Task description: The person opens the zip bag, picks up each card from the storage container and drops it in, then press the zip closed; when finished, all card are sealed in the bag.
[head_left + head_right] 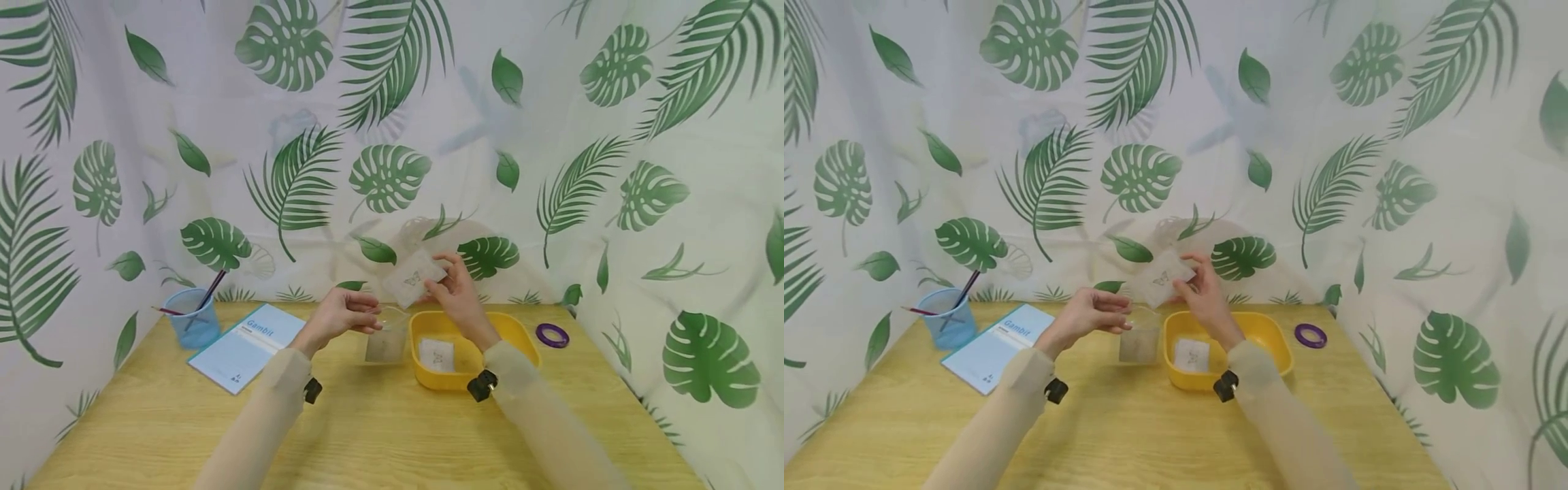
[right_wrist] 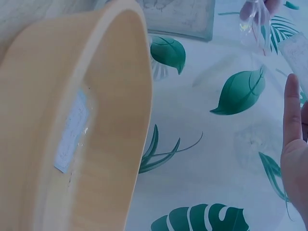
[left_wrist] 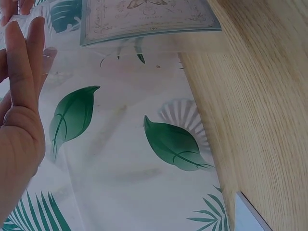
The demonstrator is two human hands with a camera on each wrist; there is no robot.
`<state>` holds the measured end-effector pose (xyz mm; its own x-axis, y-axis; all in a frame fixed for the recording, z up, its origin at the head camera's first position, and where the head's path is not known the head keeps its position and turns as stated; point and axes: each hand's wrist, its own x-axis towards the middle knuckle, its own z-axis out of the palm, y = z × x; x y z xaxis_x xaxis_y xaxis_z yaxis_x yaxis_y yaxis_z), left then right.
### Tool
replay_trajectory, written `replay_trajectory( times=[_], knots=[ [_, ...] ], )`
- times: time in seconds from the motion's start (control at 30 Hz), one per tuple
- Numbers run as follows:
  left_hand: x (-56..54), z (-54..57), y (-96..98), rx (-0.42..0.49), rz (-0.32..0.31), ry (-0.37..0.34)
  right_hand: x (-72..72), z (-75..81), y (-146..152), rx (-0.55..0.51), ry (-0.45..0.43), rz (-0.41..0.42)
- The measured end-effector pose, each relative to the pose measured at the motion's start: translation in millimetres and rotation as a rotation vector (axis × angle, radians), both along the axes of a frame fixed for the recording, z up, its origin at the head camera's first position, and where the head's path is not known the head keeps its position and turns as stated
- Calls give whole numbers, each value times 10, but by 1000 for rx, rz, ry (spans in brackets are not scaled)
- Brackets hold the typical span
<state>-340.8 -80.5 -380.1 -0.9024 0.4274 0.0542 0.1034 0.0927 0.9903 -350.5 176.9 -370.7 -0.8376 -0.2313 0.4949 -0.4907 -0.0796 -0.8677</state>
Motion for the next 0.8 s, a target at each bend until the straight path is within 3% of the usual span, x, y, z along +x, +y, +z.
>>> replay_trajectory(
  times=[0.23,0.53,0.67,0.8],
  knots=[
    [6,-7,20,19,-7,8,-6,-49,-58,23,38,12],
    [8,36,18,34,-5,0,5,-6,-71,280,168,-37],
    [19,64,22,33,-14,6,126,125,-116,349,221,-50],
    [29,73,24,25,-8,5,254,235,-168,442,203,-55]
  ],
)
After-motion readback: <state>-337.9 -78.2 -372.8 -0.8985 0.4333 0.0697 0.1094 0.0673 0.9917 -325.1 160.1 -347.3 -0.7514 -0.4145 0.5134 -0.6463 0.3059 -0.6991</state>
